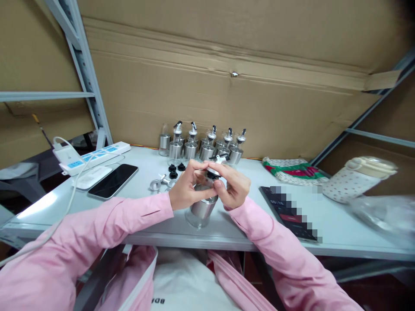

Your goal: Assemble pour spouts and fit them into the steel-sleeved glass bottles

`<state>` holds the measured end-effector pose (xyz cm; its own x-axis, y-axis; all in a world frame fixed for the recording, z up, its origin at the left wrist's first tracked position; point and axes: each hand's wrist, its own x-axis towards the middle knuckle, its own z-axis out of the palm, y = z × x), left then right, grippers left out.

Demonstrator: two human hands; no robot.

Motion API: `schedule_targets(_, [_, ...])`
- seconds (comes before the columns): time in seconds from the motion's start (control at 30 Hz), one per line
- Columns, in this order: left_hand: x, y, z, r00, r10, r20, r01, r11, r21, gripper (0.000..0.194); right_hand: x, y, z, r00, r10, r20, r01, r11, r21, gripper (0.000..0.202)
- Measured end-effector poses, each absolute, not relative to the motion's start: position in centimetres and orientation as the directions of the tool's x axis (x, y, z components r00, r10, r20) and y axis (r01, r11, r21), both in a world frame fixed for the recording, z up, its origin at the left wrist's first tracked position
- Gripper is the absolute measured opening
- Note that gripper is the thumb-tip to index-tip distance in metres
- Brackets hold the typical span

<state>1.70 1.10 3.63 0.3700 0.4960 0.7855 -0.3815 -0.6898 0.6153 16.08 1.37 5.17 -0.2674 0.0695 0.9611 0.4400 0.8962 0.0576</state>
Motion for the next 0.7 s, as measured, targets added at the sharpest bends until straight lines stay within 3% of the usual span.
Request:
schedule_targets(0.2, [1.9,1.1,3.3,0.334,0.474,0.815,-0.373,-0.727,0.576,0.036,16.2,1.4,4.9,-0.328,0.049,0.944,0.321,0.945,0.062,0.036])
schedule_targets(0.5, [1.6,0.8,3.2,0.376,0.588,0.716,-0.369,-0.615,0.697,0.035,15.6,1.5,4.8,-0.224,-0.023,0.974,0.336,0.937,0.099,0.043])
schedule_targets(0.7, [1.6,0.8,3.0,0.354,0.567,0.743,-0.327,-0.669,0.667,0.033,16.0,2.4,5.1,-0.283,-0.065,0.957,0.281,0.948,0.148,0.049])
